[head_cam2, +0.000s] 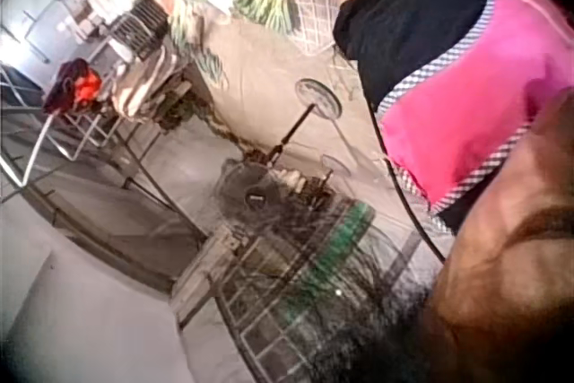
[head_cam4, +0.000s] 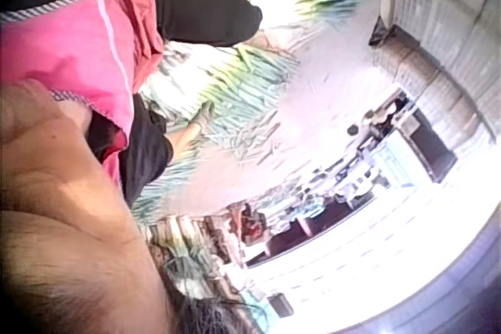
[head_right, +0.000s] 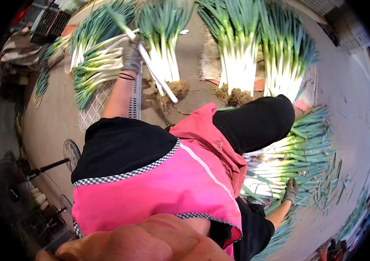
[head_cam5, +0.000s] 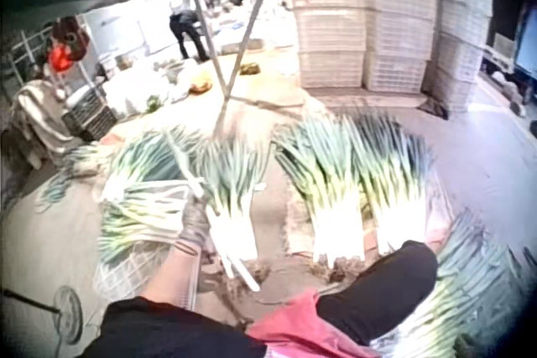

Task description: The person strips the outer leaves from large leeks by hand while sitting on the ground, then places the cleaned leeks onto a pile.

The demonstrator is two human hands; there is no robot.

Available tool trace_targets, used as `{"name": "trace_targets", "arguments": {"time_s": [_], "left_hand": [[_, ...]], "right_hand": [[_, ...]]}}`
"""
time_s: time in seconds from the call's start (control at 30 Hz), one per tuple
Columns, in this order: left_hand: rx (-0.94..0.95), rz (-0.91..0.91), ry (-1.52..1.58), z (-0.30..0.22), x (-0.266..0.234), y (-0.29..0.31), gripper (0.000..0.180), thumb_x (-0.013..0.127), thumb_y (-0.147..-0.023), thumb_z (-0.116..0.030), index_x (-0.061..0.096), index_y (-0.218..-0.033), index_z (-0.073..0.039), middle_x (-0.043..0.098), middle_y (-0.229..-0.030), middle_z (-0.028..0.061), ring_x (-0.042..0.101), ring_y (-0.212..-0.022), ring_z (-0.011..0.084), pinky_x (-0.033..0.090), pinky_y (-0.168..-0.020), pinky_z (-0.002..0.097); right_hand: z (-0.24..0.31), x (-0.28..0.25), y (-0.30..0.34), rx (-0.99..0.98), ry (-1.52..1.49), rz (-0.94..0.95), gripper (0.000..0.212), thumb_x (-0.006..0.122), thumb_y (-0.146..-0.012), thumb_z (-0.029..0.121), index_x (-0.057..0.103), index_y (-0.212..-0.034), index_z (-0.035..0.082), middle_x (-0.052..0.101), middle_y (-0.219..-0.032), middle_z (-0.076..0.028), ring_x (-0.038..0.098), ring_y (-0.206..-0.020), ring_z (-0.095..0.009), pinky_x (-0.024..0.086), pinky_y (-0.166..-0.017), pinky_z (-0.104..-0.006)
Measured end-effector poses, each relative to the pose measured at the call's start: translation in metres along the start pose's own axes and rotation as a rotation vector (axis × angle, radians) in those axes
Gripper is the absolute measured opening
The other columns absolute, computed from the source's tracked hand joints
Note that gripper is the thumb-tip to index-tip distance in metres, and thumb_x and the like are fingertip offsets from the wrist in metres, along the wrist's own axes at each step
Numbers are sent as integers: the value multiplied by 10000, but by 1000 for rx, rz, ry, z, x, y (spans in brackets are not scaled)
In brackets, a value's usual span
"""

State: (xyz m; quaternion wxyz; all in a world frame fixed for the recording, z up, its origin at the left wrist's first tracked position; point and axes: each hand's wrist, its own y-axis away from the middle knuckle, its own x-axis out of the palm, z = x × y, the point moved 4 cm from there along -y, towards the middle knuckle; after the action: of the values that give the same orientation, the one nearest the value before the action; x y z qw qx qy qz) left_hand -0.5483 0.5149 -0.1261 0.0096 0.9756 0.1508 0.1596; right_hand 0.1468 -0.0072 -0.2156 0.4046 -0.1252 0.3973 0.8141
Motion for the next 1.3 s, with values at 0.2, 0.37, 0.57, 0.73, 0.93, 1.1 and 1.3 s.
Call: {"name": "trace_targets", "arguments": {"time_s": [0.2,0.37,0.57,0.73,0.93,1.1,1.3], "left_hand": [[50,-531,-157,-63,-187,-69,349,637,-749,-310,494,-828,-2,552,-610,85,538,-454,193,439,-374,306],[-176,-951,-692,-33,-266,-132,590,606,-693,-517,558,-912,29,605,-888,157,585,-684,229,472,-651,340],[138,18,-621,48,-21,-86,282,560,-807,-179,537,-997,28,571,-977,111,527,-838,176,439,-751,297],[457,910,-486,36,293,92,285,563,-810,-152,527,-1015,43,555,-957,92,508,-867,142,411,-780,252],[68,1445,-62,-7,469,309,210,525,-830,-172,563,-975,-25,585,-812,28,542,-745,88,416,-655,196],[-301,1694,-22,66,502,366,197,547,-827,-201,575,-923,-31,594,-810,33,555,-737,101,432,-641,209],[-408,1772,-167,84,492,362,279,515,-843,-195,534,-1019,21,600,-881,112,588,-810,181,465,-722,255]], "right_hand": [[6,69,-6,-241,350,280,401,609,-774,176,495,-1097,-34,552,-1063,-135,514,-972,-206,408,-843,-301],[-11,63,25,-73,320,207,400,584,-776,199,504,-1083,-45,567,-1028,-135,550,-857,-195,433,-772,-297],[13,81,40,-302,705,51,375,465,-738,359,595,-819,17,596,-720,-151,566,-679,-270,429,-628,-355],[-39,96,25,-46,305,125,419,492,-772,369,581,-1014,39,611,-921,-106,571,-851,-240,427,-797,-323],[-72,166,15,194,-89,87,243,548,-788,172,577,-942,-13,618,-804,-86,583,-712,-183,467,-658,-303],[-121,196,-39,164,296,24,135,573,-734,99,597,-844,24,619,-793,-78,597,-730,-203,478,-620,-304],[-136,171,-83,220,-565,-437,496,605,-746,240,454,-1163,16,499,-1145,-152,503,-1006,-247,386,-841,-314]]}}
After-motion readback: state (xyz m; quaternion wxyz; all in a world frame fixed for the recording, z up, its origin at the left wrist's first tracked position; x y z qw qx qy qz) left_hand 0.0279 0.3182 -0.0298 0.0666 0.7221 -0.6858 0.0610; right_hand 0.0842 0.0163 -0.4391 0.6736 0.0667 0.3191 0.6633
